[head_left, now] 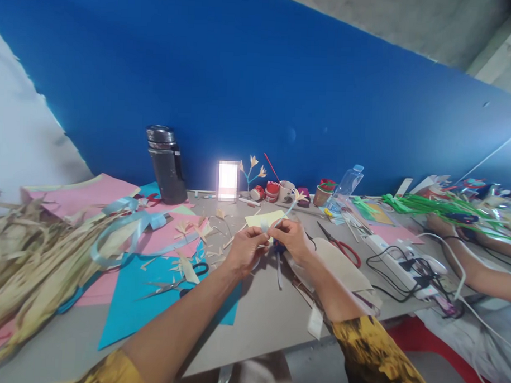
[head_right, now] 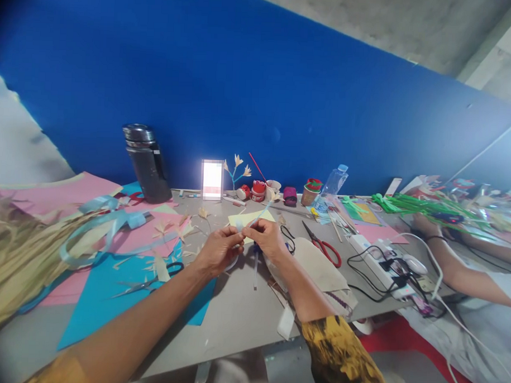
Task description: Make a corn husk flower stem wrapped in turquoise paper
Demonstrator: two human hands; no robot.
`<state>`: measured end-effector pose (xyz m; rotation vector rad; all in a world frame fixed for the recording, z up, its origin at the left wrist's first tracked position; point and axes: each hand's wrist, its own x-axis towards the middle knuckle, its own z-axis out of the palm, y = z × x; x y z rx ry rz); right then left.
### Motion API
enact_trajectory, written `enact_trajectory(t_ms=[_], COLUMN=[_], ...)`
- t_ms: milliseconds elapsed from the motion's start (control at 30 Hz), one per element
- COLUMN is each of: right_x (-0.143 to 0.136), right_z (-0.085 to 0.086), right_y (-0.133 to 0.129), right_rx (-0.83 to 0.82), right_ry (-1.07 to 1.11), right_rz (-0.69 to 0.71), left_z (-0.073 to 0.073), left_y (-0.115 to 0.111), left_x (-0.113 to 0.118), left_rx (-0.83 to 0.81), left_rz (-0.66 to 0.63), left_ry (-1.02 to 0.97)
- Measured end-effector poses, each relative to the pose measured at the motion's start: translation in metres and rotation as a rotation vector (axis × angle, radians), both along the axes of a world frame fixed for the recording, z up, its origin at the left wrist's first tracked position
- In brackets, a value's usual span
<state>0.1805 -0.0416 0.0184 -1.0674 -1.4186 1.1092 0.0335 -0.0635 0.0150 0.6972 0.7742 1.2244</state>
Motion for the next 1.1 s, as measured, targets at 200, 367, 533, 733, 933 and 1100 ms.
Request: enact_trajectory(t_ms=[200,367,533,733,933,1100], right_x=[-0.001,0.004,0.006,-0.001,-0.003,-0.001], right_z=[0.005,0.002,0.003,0.003,-0.001,0.001], right_y=[-0.002,0.001,-0.001,-0.003,-0.002,-0.003], right_rx=[-0.010,-0.015,-0.038,-0.026,0.017,0.021], right_ry=[0.007,0.026,0.065,0.053,0.050,0.062], right_rz=[0.014,0.043,0.073,0.040,-0.008,0.029], left_z=[0.003,0.007,0.003,-0.001,0.000,0.004], left_y=[-0.001,0.001,0.004,0.002,-0.001,0.000], left_x=[-0.006,-0.012,-0.008,-0.003,-0.004,-0.010], left_rx=[-0.081,-0.117,-0.050,0.040,0.020,-0.011], left_rz=[-0.111,-0.190,-0.121,0.016,-0.073,-0.264], left_ry=[-0.007,0.015,-0.012,0.044,0.072,0.048])
